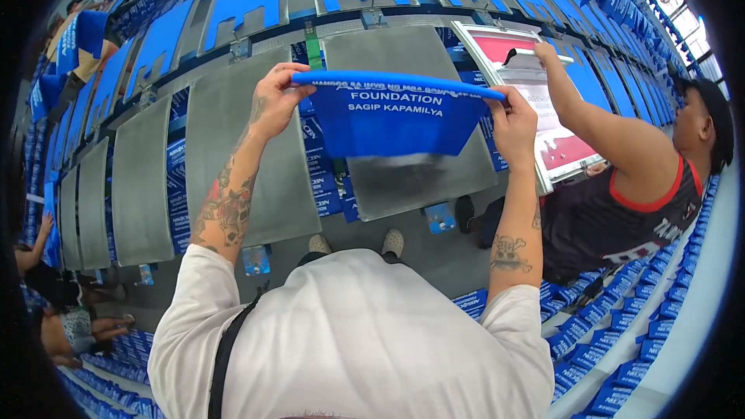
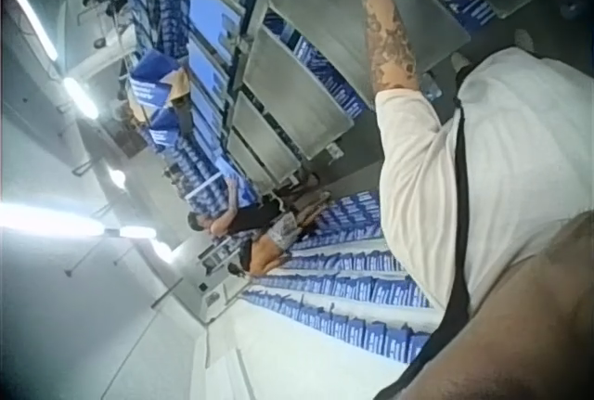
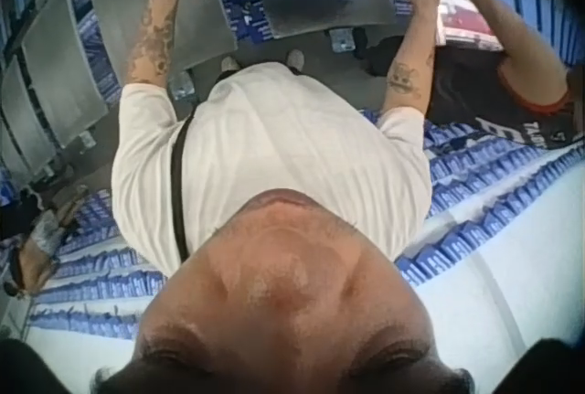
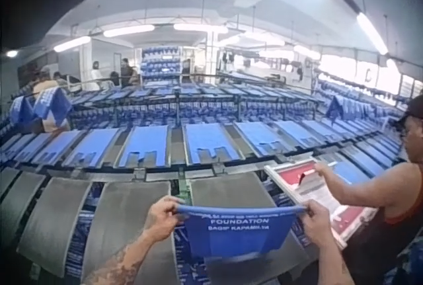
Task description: Placing blue shopping bags onto screen-printing pallets and checking the printed logos.
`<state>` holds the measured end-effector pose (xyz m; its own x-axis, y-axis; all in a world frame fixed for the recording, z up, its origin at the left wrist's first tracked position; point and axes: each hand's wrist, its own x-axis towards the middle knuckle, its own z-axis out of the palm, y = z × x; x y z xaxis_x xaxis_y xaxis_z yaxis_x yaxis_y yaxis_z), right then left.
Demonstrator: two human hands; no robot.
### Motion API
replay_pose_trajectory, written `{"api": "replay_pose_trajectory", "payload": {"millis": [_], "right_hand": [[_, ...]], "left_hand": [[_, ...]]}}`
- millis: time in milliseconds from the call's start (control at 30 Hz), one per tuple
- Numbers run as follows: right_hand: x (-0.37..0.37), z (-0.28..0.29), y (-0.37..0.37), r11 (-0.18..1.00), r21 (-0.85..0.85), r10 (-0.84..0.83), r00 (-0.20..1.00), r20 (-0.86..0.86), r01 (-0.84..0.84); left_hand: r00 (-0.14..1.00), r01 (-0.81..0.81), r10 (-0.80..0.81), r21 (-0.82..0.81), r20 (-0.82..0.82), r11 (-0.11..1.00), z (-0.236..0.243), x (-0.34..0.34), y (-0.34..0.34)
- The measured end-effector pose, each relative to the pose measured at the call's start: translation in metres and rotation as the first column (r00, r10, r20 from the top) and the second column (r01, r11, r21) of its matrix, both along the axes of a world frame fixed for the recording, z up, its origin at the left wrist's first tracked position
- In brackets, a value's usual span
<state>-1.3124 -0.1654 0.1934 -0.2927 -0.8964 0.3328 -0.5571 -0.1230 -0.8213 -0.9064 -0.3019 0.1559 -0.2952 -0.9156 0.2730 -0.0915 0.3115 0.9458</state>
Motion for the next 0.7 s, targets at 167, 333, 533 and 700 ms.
{"api": "replay_pose_trajectory", "payload": {"millis": [167,333,533,700], "right_hand": [[-0.039,-0.031,0.028,0.963,-0.119,0.256,0.958,0.132,-0.241],[-0.057,-0.115,0.07,0.956,0.135,0.242,0.96,0.139,-0.261],[-0.076,-0.162,0.09,0.921,0.276,0.258,0.962,0.091,-0.273],[-0.079,-0.169,0.036,0.942,0.291,0.071,0.944,0.322,-0.17]], "left_hand": [[0.996,-0.084,0.084,-0.156,-0.005,0.984,-0.026,-0.023,0.057],[0.962,-0.133,0.169,-0.176,0.212,0.975,-0.087,-0.05,0.139],[0.932,-0.305,0.256,0.176,0.257,0.936,-0.136,-0.061,0.179],[0.869,-0.445,0.378,0.167,0.32,0.88,-0.152,-0.065,0.129]]}}
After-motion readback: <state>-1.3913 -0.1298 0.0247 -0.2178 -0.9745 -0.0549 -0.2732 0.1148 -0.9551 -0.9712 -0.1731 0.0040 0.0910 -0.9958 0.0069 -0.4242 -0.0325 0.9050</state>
